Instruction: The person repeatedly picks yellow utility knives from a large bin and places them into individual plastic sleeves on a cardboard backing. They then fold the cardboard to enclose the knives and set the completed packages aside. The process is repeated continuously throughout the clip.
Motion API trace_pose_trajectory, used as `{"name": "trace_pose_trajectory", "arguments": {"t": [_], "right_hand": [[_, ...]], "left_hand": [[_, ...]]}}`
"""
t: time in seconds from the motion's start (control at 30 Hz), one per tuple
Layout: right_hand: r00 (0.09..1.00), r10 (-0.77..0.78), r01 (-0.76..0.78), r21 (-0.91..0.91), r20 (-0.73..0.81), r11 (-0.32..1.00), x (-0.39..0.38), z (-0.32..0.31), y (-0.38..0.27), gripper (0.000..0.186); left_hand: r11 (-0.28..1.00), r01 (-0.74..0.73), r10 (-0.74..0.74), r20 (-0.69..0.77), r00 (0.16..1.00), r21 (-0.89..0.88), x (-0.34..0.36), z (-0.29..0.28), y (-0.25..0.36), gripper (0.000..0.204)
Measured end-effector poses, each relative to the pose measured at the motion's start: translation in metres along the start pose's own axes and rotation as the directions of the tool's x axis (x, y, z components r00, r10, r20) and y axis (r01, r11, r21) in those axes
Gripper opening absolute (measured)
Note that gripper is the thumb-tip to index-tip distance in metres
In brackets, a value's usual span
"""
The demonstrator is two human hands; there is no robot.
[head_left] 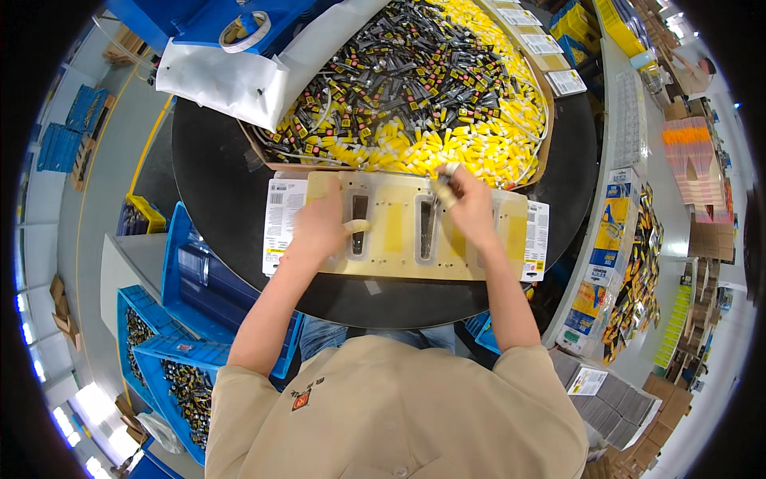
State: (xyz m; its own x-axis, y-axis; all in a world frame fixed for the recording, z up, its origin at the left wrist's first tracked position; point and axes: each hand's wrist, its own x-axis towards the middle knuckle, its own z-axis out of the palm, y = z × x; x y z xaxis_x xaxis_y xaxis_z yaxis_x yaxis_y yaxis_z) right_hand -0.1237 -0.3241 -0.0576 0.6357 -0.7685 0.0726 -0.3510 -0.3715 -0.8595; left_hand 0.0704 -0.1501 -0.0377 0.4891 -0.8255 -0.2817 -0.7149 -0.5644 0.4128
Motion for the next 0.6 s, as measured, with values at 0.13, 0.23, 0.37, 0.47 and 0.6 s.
{"name": "trace_pose_trajectory", "arguments": {"t": [0.13, 0.23, 0.37, 0.47, 0.6], "right_hand": [[0.987, -0.159, 0.158, -0.054, -0.016, 0.986, -0.017, 0.005, -0.003, 0.013], [0.992, -0.060, 0.029, -0.267, -0.107, 0.963, 0.014, -0.014, 0.013, 0.014], [0.950, -0.257, 0.195, -0.304, -0.179, 0.933, 0.084, -0.036, 0.047, 0.014], [0.909, -0.401, 0.372, -0.660, 0.115, 0.652, 0.120, -0.037, 0.058, 0.007], [0.930, -0.168, 0.361, -0.901, 0.328, 0.240, 0.137, -0.012, 0.053, 0.013]], "left_hand": [[1.000, 0.006, -0.006, 0.027, 1.000, -0.002, -0.005, -0.017, -0.004, 0.058], [0.989, -0.137, 0.128, -0.121, 0.984, -0.064, 0.008, -0.026, -0.005, 0.039], [0.929, -0.369, 0.354, -0.345, 0.869, 0.023, 0.070, -0.029, 0.000, 0.043], [0.908, -0.299, 0.368, -0.215, 0.905, 0.295, 0.120, -0.022, 0.006, 0.042], [0.832, -0.325, 0.381, -0.038, 0.924, 0.449, 0.149, -0.021, 0.014, 0.038]]}}
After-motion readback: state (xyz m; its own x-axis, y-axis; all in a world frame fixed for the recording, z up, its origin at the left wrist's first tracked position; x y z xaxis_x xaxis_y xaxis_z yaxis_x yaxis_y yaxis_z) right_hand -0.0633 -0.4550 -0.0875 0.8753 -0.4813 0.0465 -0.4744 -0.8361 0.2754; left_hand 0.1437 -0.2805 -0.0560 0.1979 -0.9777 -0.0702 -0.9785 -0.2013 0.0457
